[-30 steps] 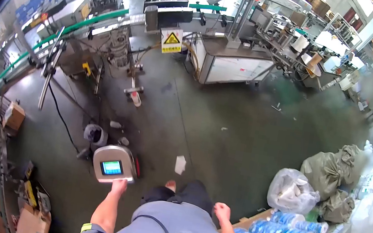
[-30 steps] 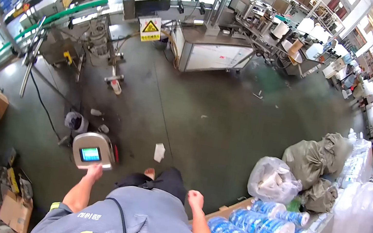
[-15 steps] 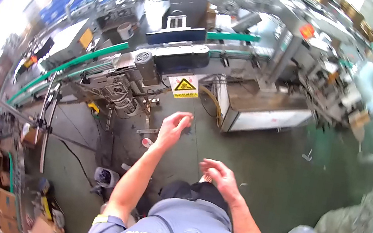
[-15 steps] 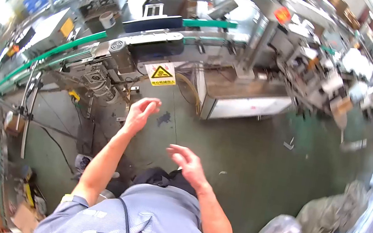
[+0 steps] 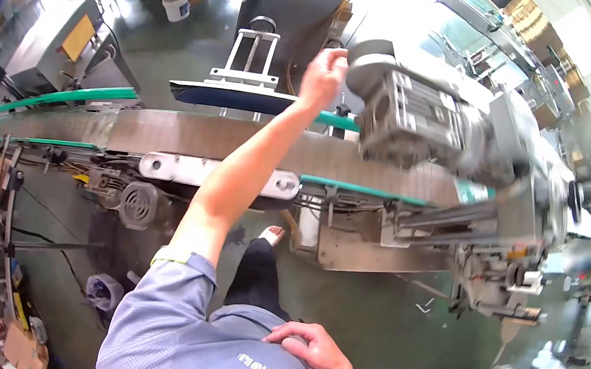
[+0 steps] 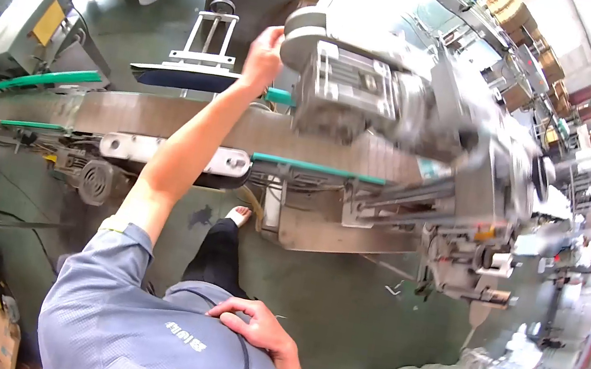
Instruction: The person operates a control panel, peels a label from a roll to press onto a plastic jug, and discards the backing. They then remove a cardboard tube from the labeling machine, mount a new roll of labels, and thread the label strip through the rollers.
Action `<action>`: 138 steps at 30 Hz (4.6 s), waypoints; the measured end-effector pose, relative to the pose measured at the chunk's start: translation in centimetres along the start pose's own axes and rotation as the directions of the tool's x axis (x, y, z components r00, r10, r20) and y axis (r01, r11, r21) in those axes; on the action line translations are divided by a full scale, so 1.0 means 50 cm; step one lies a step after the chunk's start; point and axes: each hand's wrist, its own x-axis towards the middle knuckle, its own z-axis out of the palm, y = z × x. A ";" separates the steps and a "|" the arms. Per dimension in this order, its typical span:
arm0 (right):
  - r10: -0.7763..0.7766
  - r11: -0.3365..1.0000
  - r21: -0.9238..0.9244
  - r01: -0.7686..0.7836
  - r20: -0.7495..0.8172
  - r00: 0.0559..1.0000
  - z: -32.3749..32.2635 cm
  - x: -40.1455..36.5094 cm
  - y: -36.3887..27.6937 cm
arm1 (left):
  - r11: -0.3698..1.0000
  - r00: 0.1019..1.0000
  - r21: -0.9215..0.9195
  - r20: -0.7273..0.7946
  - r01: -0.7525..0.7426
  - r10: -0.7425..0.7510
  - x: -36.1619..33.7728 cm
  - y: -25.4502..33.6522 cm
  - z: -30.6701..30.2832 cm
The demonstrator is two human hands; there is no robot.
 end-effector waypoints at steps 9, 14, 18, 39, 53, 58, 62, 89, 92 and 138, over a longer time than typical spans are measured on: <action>0.160 0.985 0.082 -0.149 -0.141 0.977 -0.194 0.141 -0.167 | 0.949 0.886 0.194 0.350 0.248 -0.303 0.213 -0.256 0.274; 0.219 0.969 0.152 -0.195 -0.169 0.961 -0.244 0.165 -0.147 | 0.950 0.869 0.276 0.423 0.146 -0.257 0.251 -0.320 0.349; 0.251 0.960 0.174 -0.221 -0.177 0.952 -0.263 0.189 -0.208 | 0.939 0.844 0.342 0.515 -0.044 -0.149 0.257 -0.351 0.359; 0.146 0.950 0.059 -0.307 -0.952 0.270 -0.283 -0.145 0.264 | 0.759 0.883 -0.541 -0.059 0.364 -0.465 -0.227 0.147 -0.110; 0.172 0.965 0.192 0.177 -0.977 0.122 -0.244 -0.544 0.609 | 0.985 0.651 0.078 0.742 0.153 -0.160 -0.835 0.186 0.679; 0.244 0.941 0.264 0.213 -0.963 0.118 -0.345 -0.662 0.650 | 0.964 0.943 0.188 0.240 0.189 -0.232 -0.706 -0.035 0.989; 0.384 0.900 0.387 0.201 -0.922 0.055 -0.455 -0.755 0.708 | 0.745 0.724 -0.446 -0.260 0.496 -0.639 -0.573 -0.242 1.099; -0.182 0.906 -0.189 0.378 -0.982 -0.055 -1.026 -1.213 0.383 | 0.467 0.640 0.439 0.492 -0.768 0.590 -0.825 0.242 1.195; -0.385 0.782 -0.181 0.597 -0.893 0.234 -1.050 -1.215 0.239 | 0.437 0.522 0.296 0.594 -0.850 0.613 -0.876 0.265 1.251; 0.013 0.682 -0.092 0.725 -0.990 -0.138 -0.885 -1.280 0.240 | 0.676 0.239 0.040 0.919 0.736 -0.314 -0.992 0.380 1.494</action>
